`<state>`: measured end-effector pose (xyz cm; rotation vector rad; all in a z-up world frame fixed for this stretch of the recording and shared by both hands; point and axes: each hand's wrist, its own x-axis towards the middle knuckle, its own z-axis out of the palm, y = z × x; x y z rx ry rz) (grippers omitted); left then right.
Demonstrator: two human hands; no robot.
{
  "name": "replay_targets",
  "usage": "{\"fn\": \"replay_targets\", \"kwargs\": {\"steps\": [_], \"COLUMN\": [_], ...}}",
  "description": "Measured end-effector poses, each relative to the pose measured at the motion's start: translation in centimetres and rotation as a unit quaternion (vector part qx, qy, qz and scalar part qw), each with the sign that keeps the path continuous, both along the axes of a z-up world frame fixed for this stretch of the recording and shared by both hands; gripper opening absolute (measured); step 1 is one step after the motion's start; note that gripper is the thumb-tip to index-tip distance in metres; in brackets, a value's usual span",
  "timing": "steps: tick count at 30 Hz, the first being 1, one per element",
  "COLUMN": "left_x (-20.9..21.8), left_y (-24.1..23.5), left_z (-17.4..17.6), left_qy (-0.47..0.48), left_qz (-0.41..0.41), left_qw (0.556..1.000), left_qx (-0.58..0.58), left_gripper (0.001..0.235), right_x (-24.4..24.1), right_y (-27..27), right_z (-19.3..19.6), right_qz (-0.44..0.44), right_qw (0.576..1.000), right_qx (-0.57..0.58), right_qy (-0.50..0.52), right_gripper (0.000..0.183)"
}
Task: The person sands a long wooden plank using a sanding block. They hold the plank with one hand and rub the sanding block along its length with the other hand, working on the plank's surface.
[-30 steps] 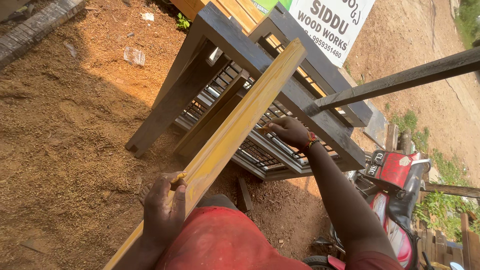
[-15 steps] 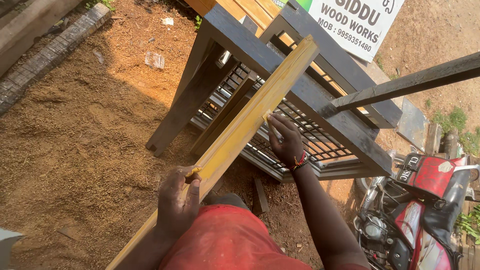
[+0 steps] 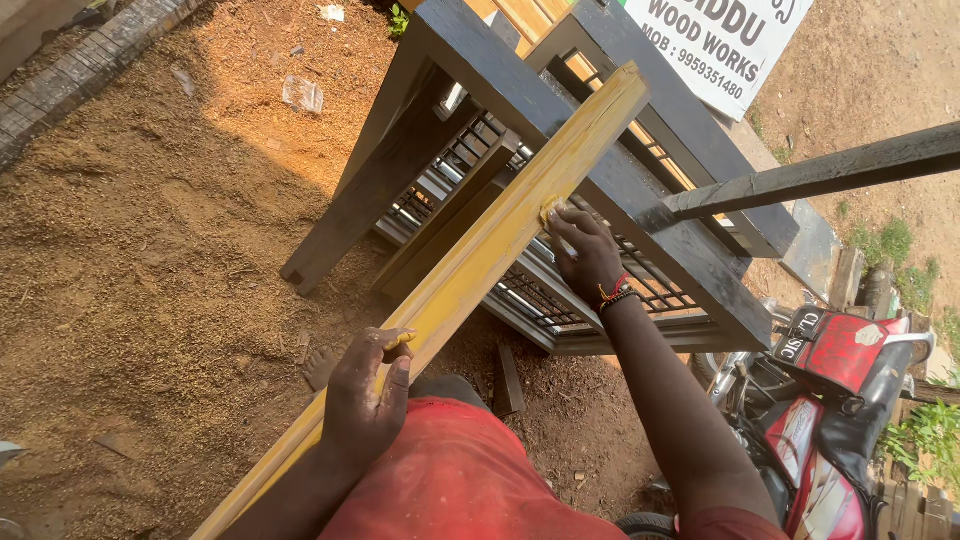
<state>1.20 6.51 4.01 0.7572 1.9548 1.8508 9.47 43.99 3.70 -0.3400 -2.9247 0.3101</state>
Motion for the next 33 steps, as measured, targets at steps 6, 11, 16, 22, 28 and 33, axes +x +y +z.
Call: {"fn": "replay_targets", "kwargs": {"steps": [6, 11, 16, 22, 28, 33], "left_x": [-1.1, -1.6, -2.1, -2.8, -2.9, -3.2], "left_y": [0.3, 0.3, -0.3, -2.1, -2.8, -1.7], "left_z": [-0.5, -0.6, -0.3, -0.9, -1.7, -1.6], "left_qy": [0.007, -0.016, 0.005, -0.022, -0.023, -0.029], "left_qz": [-0.001, -0.012, -0.026, -0.017, -0.017, -0.028], "left_qw": [0.999, 0.998, 0.998, 0.999, 0.999, 0.998], "left_qx": [0.032, 0.051, 0.051, 0.044, 0.021, 0.053], "left_gripper": [0.024, 0.024, 0.024, 0.024, 0.024, 0.025], "right_x": [1.6, -2.7, -6.7, -6.9, -6.4, -6.2], "right_y": [-1.8, 1.8, 4.6, 3.1, 0.4, -2.8], "right_z": [1.6, 3.3, 3.9, 3.8, 2.9, 4.2], "right_qz": [-0.025, -0.12, -0.147, -0.152, -0.18, -0.229], "right_qw": [0.994, 0.988, 0.975, 0.968, 0.968, 0.944], "right_qx": [0.016, 0.081, 0.05, 0.051, 0.042, 0.04], "right_qy": [-0.103, -0.051, -0.157, -0.192, -0.17, -0.232], "right_gripper": [0.028, 0.026, 0.03, 0.031, 0.033, 0.028]}}
